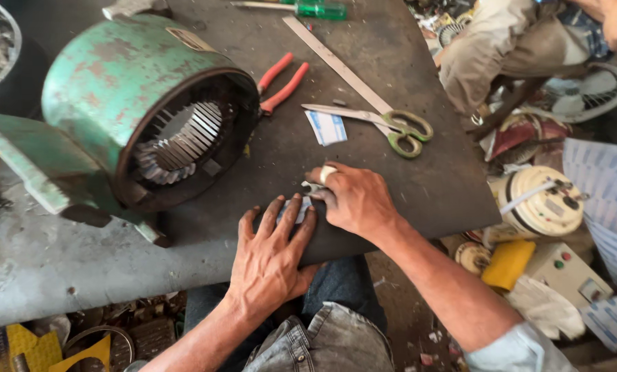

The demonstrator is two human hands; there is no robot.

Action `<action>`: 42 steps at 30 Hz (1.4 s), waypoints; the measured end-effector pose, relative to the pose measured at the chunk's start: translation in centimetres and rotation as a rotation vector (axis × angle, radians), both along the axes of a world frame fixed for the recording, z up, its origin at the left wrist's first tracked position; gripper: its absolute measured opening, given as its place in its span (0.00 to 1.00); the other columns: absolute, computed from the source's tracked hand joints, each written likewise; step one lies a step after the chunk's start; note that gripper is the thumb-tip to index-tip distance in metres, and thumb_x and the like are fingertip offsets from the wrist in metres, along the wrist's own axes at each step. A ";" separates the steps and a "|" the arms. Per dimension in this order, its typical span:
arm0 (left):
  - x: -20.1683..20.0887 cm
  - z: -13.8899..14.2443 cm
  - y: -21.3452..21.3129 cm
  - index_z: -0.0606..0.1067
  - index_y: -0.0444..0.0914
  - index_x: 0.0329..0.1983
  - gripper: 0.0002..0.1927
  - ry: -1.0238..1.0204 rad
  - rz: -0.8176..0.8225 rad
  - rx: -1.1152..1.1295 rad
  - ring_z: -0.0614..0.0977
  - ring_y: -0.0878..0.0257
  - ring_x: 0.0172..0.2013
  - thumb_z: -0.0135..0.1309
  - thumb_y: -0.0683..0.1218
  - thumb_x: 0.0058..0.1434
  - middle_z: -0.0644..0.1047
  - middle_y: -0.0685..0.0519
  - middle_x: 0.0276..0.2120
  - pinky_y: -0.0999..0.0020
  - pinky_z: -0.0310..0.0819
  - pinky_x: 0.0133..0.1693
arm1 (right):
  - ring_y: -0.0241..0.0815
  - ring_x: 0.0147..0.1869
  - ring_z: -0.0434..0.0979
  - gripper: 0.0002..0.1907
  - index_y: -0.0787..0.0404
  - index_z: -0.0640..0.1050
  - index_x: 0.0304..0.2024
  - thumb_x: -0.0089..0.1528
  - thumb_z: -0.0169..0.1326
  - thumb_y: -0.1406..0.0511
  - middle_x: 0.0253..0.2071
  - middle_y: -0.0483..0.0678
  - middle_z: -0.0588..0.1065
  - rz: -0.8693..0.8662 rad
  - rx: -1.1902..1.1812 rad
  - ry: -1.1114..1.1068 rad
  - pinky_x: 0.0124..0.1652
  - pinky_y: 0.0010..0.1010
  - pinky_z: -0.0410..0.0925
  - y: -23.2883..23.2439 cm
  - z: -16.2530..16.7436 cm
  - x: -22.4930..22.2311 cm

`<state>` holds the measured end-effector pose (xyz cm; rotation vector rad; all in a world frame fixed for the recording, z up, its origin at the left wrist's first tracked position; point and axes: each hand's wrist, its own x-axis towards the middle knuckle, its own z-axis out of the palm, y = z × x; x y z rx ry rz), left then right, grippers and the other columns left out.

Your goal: The person cuts strips of white insulating tape with green-handled scissors, then folds and places them into the slots of a green electric motor stator. They use pliers to press the tape into place and a wrench to smooth the edges. The person repeats this process for several slots.

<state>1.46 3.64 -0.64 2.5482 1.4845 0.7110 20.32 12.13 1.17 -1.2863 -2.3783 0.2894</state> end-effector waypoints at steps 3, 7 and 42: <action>0.1 -0.6 -0.1 0.70 0.37 0.63 0.41 -0.008 -0.009 0.015 0.67 0.43 0.64 0.64 0.61 0.49 0.68 0.40 0.64 0.38 0.56 0.60 | 0.52 0.42 0.82 0.13 0.57 0.82 0.46 0.57 0.59 0.67 0.41 0.47 0.81 0.067 0.009 0.010 0.40 0.41 0.74 0.2 -0.2 0.4; 0.0 -1.0 -0.2 0.70 0.33 0.63 0.43 -0.016 0.000 0.011 0.67 0.43 0.64 0.63 0.61 0.49 0.68 0.40 0.64 0.38 0.55 0.60 | 0.51 0.43 0.82 0.11 0.57 0.82 0.44 0.58 0.60 0.66 0.40 0.47 0.81 0.198 -0.053 0.032 0.39 0.41 0.74 0.5 0.2 1.2; -3.2 -0.3 -2.5 0.78 0.39 0.44 0.14 -0.434 0.181 0.161 0.80 0.46 0.44 0.65 0.41 0.54 0.79 0.48 0.38 0.52 0.71 0.44 | 0.55 0.59 0.75 0.17 0.56 0.82 0.47 0.54 0.64 0.66 0.51 0.52 0.77 0.201 0.270 0.149 0.58 0.47 0.65 -5.4 -1.1 -2.9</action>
